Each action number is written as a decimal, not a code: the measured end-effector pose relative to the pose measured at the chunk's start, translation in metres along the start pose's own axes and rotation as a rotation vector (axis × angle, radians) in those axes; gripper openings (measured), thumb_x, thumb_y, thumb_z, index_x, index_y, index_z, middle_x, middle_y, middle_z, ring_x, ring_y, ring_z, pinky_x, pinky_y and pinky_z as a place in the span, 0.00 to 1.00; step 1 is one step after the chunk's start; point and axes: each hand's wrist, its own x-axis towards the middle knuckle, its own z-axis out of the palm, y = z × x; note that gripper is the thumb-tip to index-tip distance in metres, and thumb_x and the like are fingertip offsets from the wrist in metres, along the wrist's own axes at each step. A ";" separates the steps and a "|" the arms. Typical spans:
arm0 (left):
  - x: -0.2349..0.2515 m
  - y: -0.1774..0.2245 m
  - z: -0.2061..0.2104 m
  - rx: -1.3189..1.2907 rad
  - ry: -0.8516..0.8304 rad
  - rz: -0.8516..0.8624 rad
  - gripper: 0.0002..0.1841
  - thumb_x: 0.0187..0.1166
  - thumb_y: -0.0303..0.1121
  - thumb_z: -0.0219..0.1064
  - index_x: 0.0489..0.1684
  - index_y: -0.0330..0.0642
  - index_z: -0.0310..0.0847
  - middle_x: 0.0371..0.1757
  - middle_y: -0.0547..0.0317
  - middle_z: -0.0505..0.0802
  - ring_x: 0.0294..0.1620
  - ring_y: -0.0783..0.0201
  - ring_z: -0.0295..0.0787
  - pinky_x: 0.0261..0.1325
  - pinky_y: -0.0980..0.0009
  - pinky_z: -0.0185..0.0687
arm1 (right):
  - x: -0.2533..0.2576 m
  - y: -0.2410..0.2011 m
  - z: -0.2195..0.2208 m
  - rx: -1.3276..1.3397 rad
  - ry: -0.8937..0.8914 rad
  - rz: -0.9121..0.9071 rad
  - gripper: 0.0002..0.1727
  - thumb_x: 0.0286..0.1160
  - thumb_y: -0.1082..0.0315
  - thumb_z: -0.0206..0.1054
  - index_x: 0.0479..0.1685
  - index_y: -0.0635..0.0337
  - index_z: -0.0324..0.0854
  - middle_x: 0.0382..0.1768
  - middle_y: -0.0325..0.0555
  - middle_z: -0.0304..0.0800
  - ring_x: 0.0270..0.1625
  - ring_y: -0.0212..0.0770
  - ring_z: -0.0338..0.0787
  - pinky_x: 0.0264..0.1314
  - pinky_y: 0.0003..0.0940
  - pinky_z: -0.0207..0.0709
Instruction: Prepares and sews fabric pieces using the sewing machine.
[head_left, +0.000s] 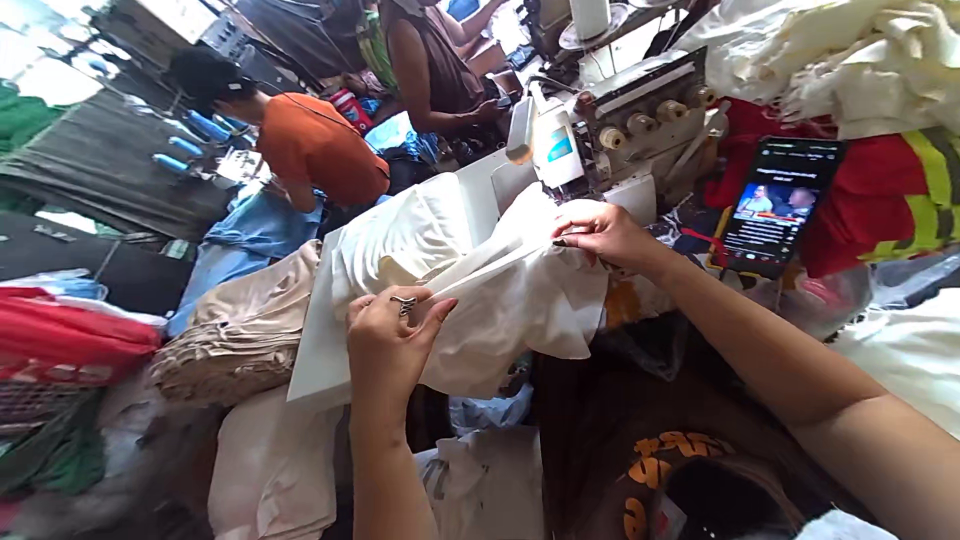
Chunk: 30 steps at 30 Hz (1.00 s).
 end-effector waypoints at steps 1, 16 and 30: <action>-0.003 -0.004 0.005 0.001 0.001 -0.004 0.24 0.72 0.52 0.77 0.41 0.34 0.92 0.42 0.47 0.94 0.46 0.52 0.90 0.66 0.43 0.72 | 0.001 -0.001 0.000 -0.009 0.000 0.008 0.07 0.76 0.74 0.71 0.47 0.60 0.93 0.55 0.46 0.91 0.23 0.25 0.81 0.22 0.20 0.77; -0.022 0.033 -0.020 -0.433 0.173 0.187 0.07 0.72 0.46 0.80 0.36 0.60 0.91 0.35 0.76 0.91 0.44 0.78 0.85 0.67 0.65 0.69 | -0.005 0.009 0.011 -0.282 0.172 -0.101 0.09 0.78 0.64 0.70 0.43 0.61 0.86 0.36 0.45 0.87 0.30 0.36 0.80 0.37 0.37 0.76; 0.048 0.094 0.086 -0.532 -0.246 0.598 0.09 0.80 0.39 0.71 0.36 0.44 0.90 0.46 0.60 0.95 0.54 0.64 0.91 0.68 0.56 0.76 | -0.168 -0.096 -0.017 -0.042 -0.172 -0.406 0.13 0.88 0.64 0.62 0.43 0.64 0.86 0.49 0.49 0.86 0.58 0.32 0.85 0.62 0.19 0.79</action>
